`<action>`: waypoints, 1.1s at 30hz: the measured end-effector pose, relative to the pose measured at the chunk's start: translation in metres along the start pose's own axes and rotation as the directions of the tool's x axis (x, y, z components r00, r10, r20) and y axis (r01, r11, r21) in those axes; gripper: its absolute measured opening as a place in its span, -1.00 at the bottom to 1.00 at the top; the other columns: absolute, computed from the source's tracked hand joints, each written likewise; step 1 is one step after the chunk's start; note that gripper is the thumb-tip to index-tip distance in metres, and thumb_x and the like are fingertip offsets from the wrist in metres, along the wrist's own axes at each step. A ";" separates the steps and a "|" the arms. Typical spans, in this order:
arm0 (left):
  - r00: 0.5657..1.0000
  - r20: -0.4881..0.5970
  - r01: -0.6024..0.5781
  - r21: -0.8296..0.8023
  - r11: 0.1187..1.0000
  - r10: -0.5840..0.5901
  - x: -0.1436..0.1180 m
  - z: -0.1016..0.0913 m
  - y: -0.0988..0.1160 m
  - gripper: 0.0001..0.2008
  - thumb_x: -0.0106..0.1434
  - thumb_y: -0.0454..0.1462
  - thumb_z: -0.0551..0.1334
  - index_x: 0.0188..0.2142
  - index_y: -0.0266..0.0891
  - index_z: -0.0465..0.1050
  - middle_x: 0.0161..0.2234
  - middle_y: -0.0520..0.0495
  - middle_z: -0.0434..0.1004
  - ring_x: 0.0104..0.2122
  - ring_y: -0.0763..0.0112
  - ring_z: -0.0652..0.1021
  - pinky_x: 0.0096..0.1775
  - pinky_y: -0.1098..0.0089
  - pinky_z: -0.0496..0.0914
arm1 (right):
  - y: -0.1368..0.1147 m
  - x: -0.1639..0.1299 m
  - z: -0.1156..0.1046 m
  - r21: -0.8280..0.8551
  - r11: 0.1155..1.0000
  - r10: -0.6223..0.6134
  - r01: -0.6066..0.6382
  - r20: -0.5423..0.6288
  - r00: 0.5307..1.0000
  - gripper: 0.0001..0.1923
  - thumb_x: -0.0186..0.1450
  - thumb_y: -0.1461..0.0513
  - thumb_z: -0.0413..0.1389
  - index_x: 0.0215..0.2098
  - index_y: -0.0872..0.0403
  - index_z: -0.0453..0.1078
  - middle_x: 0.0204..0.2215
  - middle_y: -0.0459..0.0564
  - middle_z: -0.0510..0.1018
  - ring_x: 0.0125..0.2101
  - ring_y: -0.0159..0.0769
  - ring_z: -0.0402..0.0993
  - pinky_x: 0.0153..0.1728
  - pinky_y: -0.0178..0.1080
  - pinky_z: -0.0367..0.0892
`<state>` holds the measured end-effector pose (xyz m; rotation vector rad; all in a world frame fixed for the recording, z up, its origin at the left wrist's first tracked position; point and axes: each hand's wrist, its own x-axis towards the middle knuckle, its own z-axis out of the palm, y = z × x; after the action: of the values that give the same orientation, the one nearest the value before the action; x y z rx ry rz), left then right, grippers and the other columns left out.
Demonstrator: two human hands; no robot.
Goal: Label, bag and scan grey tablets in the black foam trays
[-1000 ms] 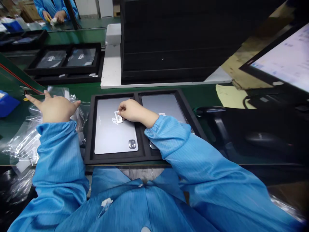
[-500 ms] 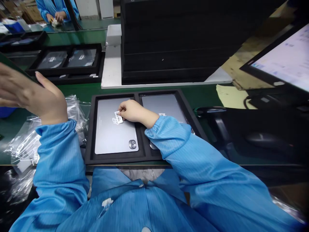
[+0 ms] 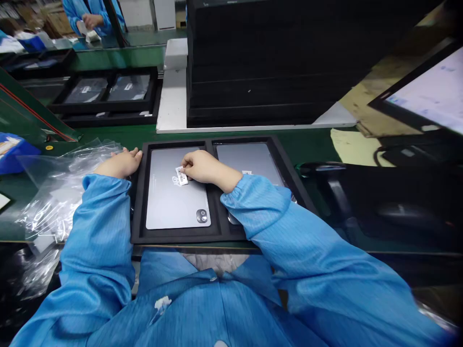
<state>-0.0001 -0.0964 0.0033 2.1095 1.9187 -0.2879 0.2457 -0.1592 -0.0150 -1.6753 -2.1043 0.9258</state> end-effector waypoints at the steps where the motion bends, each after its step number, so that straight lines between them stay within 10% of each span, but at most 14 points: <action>1: 0.999 0.036 0.016 -0.037 0.999 -0.015 -0.002 -0.002 0.002 -0.32 0.54 -0.04 -0.24 0.52 -0.29 -0.06 0.45 -0.35 0.06 0.47 -0.07 0.03 0.40 -0.22 -0.04 | 0.000 0.000 0.000 0.000 1.000 0.001 -0.001 0.002 1.000 -0.88 0.39 0.26 0.23 -0.18 0.16 0.59 -0.35 0.01 0.68 -0.37 -0.33 0.56 -0.26 -0.32 0.32; 5: 0.988 -0.147 -0.082 -0.234 0.969 0.048 -0.012 -0.005 0.015 -0.30 0.54 0.02 -0.19 0.55 -0.16 -0.31 0.41 -0.31 0.18 0.42 0.00 0.22 0.36 -0.03 0.18 | -0.003 0.000 0.002 0.006 1.000 0.000 0.000 0.001 1.000 -0.90 0.38 0.28 0.24 -0.19 0.15 0.59 -0.36 0.00 0.67 -0.35 -0.33 0.57 -0.24 -0.32 0.33; 9: 0.799 -0.507 -0.475 -0.200 0.857 0.324 -0.022 0.007 0.040 -0.37 0.49 -0.05 -0.02 0.46 -0.24 0.14 0.28 -0.28 0.41 0.28 0.08 0.43 0.31 0.11 0.29 | 0.003 0.002 -0.012 0.008 0.999 -0.031 0.032 -0.134 0.990 -0.95 0.33 0.31 0.25 -0.28 0.16 0.58 -0.38 0.01 0.65 -0.33 -0.26 0.57 -0.21 -0.28 0.38; 13: 0.616 -0.217 -0.787 -0.127 0.604 0.757 -0.032 0.022 0.068 -0.56 0.44 -0.02 0.11 0.01 -0.27 0.60 0.04 -0.22 0.60 0.06 0.13 0.57 0.20 0.17 0.41 | 0.027 0.007 -0.044 0.117 0.992 0.015 0.057 -0.535 0.845 -0.90 0.34 0.30 0.18 -0.26 0.16 0.56 -0.39 -0.02 0.60 -0.31 -0.23 0.57 -0.16 -0.21 0.44; 17: 0.485 -0.036 -0.874 -0.051 0.483 0.874 -0.038 0.028 0.081 -0.49 0.43 -0.03 0.18 0.24 -0.23 0.44 0.31 -0.21 0.38 0.32 0.05 0.35 0.35 -0.01 0.21 | 0.046 0.014 -0.062 0.239 0.964 0.080 0.119 -0.683 0.726 -0.82 0.41 0.25 0.09 -0.19 0.17 0.52 -0.37 -0.05 0.55 -0.30 -0.25 0.55 -0.13 -0.18 0.46; 21: 0.455 0.024 -0.885 0.122 0.449 0.890 -0.038 0.028 0.090 -0.54 0.53 -0.08 0.01 0.30 -0.12 0.38 0.33 -0.16 0.35 0.36 0.01 0.26 0.37 -0.28 0.00 | 0.042 0.018 -0.057 0.195 0.969 0.023 0.148 -0.675 0.737 -0.87 0.38 0.22 0.16 -0.24 0.13 0.51 -0.35 -0.04 0.53 -0.24 -0.23 0.53 -0.06 -0.18 0.44; 33: 0.286 -0.114 -0.912 0.273 0.307 0.951 -0.036 0.030 0.095 -0.49 0.55 -0.04 -0.11 0.04 -0.22 0.54 0.07 -0.19 0.54 -0.05 0.05 0.36 0.03 0.03 0.29 | 0.044 0.014 -0.057 0.203 0.977 0.087 0.061 -0.647 0.758 -0.87 0.36 0.24 0.18 -0.27 0.15 0.53 -0.33 -0.02 0.56 -0.23 -0.22 0.53 -0.03 -0.16 0.43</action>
<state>0.0921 -0.1478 -0.0064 3.0662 0.3514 0.1327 0.3086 -0.1239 -0.0030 -1.5900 -1.4617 0.4350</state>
